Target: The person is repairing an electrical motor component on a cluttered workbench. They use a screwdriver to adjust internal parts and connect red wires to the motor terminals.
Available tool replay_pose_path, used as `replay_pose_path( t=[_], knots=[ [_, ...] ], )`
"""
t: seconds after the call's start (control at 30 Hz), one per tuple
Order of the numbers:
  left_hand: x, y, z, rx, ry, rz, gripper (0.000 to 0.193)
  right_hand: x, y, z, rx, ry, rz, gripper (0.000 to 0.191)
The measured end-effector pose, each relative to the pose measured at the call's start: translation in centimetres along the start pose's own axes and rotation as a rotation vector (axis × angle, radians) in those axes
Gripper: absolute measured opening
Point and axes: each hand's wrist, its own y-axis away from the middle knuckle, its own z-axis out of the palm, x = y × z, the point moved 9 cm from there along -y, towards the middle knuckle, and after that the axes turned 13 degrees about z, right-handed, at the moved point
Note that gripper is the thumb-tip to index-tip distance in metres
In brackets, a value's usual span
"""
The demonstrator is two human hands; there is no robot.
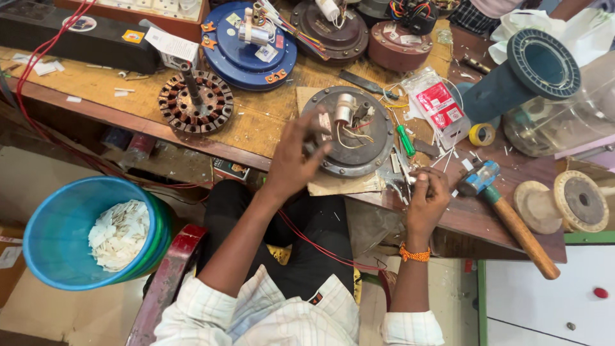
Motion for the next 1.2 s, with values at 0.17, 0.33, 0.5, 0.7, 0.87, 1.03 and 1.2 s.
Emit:
replay_pose_path(
  t=[0.17,0.33,0.5,0.7,0.87,1.03,1.2],
  knots=[
    [-4.5,-6.4,2.1,-0.265,0.024,-0.159,0.060,1.4,0.1,-0.1,0.010,0.053,0.152,0.022],
    [-2.7,-6.7,3.2,-0.466,0.095,0.244,0.069,0.1,0.1,-0.3,-0.007,-0.020,0.016,0.022],
    [-2.3,-5.7,3.0,-0.390,0.022,0.280,0.058,0.5,0.1,-0.2,0.001,0.029,0.032,0.020],
    [-0.5,-4.4,2.9,-0.196,-0.175,0.333,0.059,0.0,0.0,-0.2,-0.008,0.011,-0.030,0.019],
    [-4.8,-3.3,2.9,-0.033,0.018,-0.183,0.064,0.6,0.2,0.0,-0.021,-0.036,0.074,0.020],
    [-5.9,-4.2,4.0,-0.209,0.357,-0.265,0.049,0.1,0.2,-0.1,-0.003,0.011,-0.005,0.018],
    [-3.0,-3.3,2.8,-0.106,0.069,-0.109,0.069,-0.9,0.7,-0.4,0.063,0.061,-0.010,0.016]
  ],
)
